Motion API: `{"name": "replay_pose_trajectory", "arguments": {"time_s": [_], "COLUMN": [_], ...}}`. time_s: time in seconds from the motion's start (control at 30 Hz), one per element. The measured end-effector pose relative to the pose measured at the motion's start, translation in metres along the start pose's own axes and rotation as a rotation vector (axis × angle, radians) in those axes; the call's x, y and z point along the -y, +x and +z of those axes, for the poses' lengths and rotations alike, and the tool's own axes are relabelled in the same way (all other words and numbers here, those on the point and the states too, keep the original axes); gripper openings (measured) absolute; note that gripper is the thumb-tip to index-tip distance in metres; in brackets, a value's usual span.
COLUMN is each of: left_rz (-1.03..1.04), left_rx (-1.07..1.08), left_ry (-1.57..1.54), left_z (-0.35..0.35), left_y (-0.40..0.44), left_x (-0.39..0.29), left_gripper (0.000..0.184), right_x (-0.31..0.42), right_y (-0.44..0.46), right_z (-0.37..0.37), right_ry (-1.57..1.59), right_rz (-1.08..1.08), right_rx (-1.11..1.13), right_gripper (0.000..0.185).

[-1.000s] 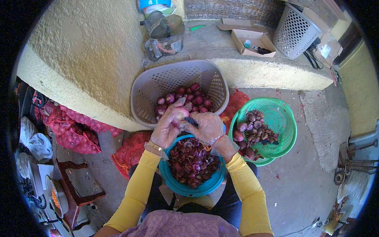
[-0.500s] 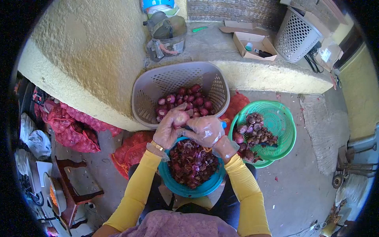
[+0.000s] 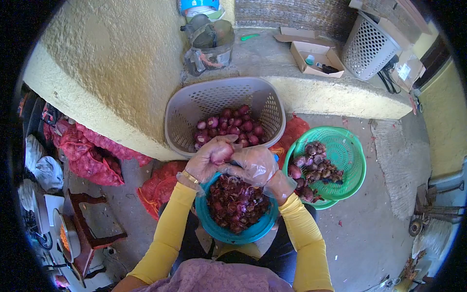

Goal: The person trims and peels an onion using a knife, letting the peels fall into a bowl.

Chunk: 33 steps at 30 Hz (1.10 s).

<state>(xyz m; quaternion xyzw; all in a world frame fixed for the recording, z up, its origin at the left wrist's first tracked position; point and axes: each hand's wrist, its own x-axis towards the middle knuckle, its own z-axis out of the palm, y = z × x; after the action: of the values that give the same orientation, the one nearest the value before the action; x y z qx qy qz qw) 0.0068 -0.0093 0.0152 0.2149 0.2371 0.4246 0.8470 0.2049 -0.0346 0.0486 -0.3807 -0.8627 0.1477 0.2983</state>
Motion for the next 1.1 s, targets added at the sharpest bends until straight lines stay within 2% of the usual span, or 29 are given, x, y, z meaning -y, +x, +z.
{"name": "replay_pose_trajectory", "arguments": {"time_s": [0.1, 0.17, 0.23, 0.27, 0.3, 0.37, 0.4, 0.47, 0.5, 0.57, 0.67, 0.8, 0.87, 0.9, 0.97, 1.1], "left_rz": [-0.059, -0.104, -0.088, -0.008, -0.005, -0.049, -0.049, 0.002, 0.001, 0.080, 0.023, 0.021, 0.008, 0.008, -0.006, -0.036], "left_rx": [-0.040, -0.036, 0.007, -0.088, -0.088, -0.063, -0.065, -0.118, -0.118, -0.085, -0.070, -0.066, -0.037, -0.035, -0.061, -0.041], "left_ry": [-0.102, -0.177, -0.353, -0.311, -0.312, -0.369, -0.370, -0.386, -0.386, -0.305, -0.291, -0.294, -0.257, -0.258, -0.262, -0.233], "left_z": [-0.008, -0.016, -0.020, -0.026, -0.023, -0.015, -0.017, -0.021, -0.017, -0.008, -0.012, -0.016, -0.020, -0.019, -0.017, -0.023], "left_y": [0.001, 0.002, 0.005, 0.008, 0.005, 0.001, 0.002, 0.005, 0.004, 0.001, 0.003, 0.002, 0.003, 0.004, 0.006, 0.007], "left_x": [-0.004, -0.006, -0.007, -0.004, -0.007, -0.015, -0.014, -0.010, -0.011, -0.011, -0.011, -0.012, -0.011, -0.009, -0.004, 0.009], "left_gripper": [0.036, 0.038, 0.044, 0.046, 0.046, 0.046, 0.046, 0.045, 0.045, 0.047, 0.048, 0.046, 0.046, 0.046, 0.047, 0.045], "right_x": [0.007, 0.017, 0.020, 0.021, 0.021, 0.022, 0.026, 0.037, 0.036, 0.030, 0.018, 0.017, 0.011, 0.012, 0.017, 0.009], "right_y": [0.002, 0.002, 0.004, 0.005, 0.003, 0.000, 0.002, 0.009, 0.008, 0.006, -0.004, -0.002, -0.004, -0.003, 0.001, 0.000], "right_z": [-0.002, -0.008, -0.009, -0.009, -0.009, -0.011, -0.016, -0.028, -0.028, -0.025, -0.006, -0.006, 0.003, 0.001, -0.003, 0.008], "right_ry": [-0.020, -0.060, -0.006, 0.050, 0.050, 0.024, 0.026, 0.001, 0.002, 0.017, 0.072, 0.064, 0.100, 0.098, 0.083, 0.060], "right_rz": [-0.054, -0.014, -0.058, -0.099, -0.103, -0.068, -0.068, 0.040, 0.041, 0.003, -0.072, -0.063, -0.057, -0.056, 0.097, 0.079], "right_rx": [0.031, 0.177, 0.141, 0.103, 0.104, 0.271, 0.272, 0.485, 0.485, 0.460, 0.336, 0.359, -0.009, -0.009, -0.175, -0.261], "right_gripper": [0.047, 0.048, 0.048, 0.048, 0.048, 0.046, 0.046, 0.043, 0.043, 0.037, 0.034, 0.031, 0.029, 0.029, 0.030, 0.033]}}
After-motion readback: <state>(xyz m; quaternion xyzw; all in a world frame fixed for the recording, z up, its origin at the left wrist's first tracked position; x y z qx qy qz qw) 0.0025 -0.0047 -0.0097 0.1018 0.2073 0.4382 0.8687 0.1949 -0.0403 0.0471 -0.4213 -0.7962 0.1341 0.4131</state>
